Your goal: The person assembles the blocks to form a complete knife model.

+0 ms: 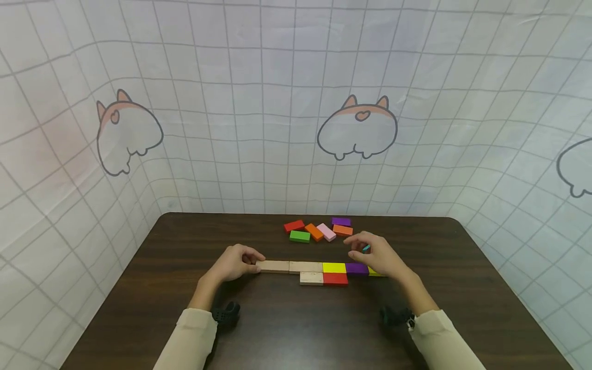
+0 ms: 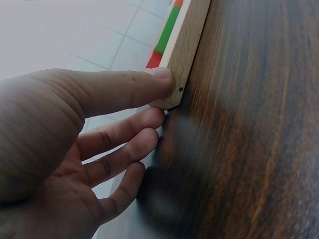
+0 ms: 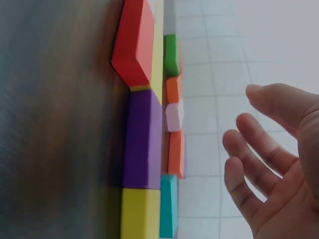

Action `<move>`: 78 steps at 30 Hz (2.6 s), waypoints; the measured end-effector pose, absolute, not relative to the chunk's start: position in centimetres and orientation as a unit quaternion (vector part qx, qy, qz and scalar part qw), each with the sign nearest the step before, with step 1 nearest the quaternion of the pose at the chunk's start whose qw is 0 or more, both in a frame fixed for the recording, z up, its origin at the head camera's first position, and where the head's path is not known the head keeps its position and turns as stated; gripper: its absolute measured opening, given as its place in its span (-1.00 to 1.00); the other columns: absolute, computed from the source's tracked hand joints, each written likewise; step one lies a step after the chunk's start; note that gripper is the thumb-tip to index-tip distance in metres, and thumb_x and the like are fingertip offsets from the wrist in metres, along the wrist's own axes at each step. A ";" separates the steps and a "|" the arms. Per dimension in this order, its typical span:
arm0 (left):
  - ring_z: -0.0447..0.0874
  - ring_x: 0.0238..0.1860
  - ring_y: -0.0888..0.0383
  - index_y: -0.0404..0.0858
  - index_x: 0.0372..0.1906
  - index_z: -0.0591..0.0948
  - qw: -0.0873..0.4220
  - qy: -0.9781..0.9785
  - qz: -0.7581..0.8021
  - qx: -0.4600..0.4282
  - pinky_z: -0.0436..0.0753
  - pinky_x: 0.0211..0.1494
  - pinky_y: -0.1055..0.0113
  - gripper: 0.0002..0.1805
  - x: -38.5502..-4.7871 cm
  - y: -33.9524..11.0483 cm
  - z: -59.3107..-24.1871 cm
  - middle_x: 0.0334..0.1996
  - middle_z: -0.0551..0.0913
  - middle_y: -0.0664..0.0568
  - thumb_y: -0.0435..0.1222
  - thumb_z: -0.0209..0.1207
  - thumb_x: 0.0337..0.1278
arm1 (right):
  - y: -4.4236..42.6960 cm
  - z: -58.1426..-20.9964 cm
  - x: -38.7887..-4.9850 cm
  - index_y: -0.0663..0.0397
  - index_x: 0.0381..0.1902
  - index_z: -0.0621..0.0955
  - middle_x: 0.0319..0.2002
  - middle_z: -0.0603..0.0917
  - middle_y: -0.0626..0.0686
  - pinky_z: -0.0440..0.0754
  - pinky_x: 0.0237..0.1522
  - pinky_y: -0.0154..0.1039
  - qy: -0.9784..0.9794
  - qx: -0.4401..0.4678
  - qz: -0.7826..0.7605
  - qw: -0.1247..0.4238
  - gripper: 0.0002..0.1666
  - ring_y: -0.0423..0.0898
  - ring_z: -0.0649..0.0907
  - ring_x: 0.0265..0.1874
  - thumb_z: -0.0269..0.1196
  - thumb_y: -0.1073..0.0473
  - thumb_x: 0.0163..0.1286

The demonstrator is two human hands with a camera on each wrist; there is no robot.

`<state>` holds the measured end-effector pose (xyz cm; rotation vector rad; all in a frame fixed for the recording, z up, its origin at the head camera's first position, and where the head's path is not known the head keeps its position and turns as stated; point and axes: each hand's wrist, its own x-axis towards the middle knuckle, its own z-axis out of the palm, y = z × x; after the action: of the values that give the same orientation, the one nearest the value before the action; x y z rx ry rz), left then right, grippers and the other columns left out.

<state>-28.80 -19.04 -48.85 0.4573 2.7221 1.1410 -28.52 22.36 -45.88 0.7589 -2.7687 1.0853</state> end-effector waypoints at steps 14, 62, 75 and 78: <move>0.58 -0.38 0.19 -0.10 -0.11 0.81 0.077 0.909 0.382 0.149 0.58 -0.30 0.32 -0.78 -28.8 -19.1 -49.1 -0.36 0.70 0.10 -0.32 0.47 0.11 | 23.5 -45.8 -35.7 0.11 0.27 0.60 0.15 0.65 0.27 0.55 0.22 0.26 -0.928 0.193 0.315 -0.052 -0.52 0.24 0.63 0.13 0.34 0.21 0.41; 0.59 -0.36 0.16 -0.13 -0.12 0.81 0.071 0.905 0.392 0.147 0.58 -0.29 0.30 -0.78 -28.8 -19.0 -49.1 -0.36 0.70 0.08 -0.34 0.47 0.09 | 23.3 -46.5 -37.8 -0.02 0.26 0.65 0.05 0.62 0.20 0.67 -0.04 -0.03 -0.943 0.164 0.282 -0.069 -0.50 0.05 0.59 -0.13 0.29 0.32 0.36; 0.56 -0.38 0.19 -0.11 -0.13 0.81 0.071 0.907 0.388 0.145 0.56 -0.30 0.31 -0.78 -28.9 -19.0 -49.1 -0.37 0.69 0.08 -0.32 0.47 0.09 | 25.0 -45.4 -34.3 0.04 0.23 0.66 -0.05 0.58 0.15 0.62 -0.23 -0.21 -0.933 0.212 0.290 -0.031 -0.53 -0.01 0.58 -0.21 0.32 0.30 0.36; 0.57 -0.37 0.20 -0.10 -0.13 0.81 0.073 0.909 0.386 0.143 0.57 -0.30 0.34 -0.79 -28.9 -19.0 -49.1 -0.36 0.69 0.10 -0.32 0.47 0.10 | 25.8 -45.5 -33.5 0.06 0.23 0.66 -0.04 0.59 0.17 0.60 -0.24 -0.22 -0.927 0.224 0.299 -0.025 -0.54 -0.02 0.60 -0.22 0.32 0.30 0.36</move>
<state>-28.86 -18.97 -49.12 0.4294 2.7294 1.1591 -33.47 25.79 -45.53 0.7153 -2.9610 0.9554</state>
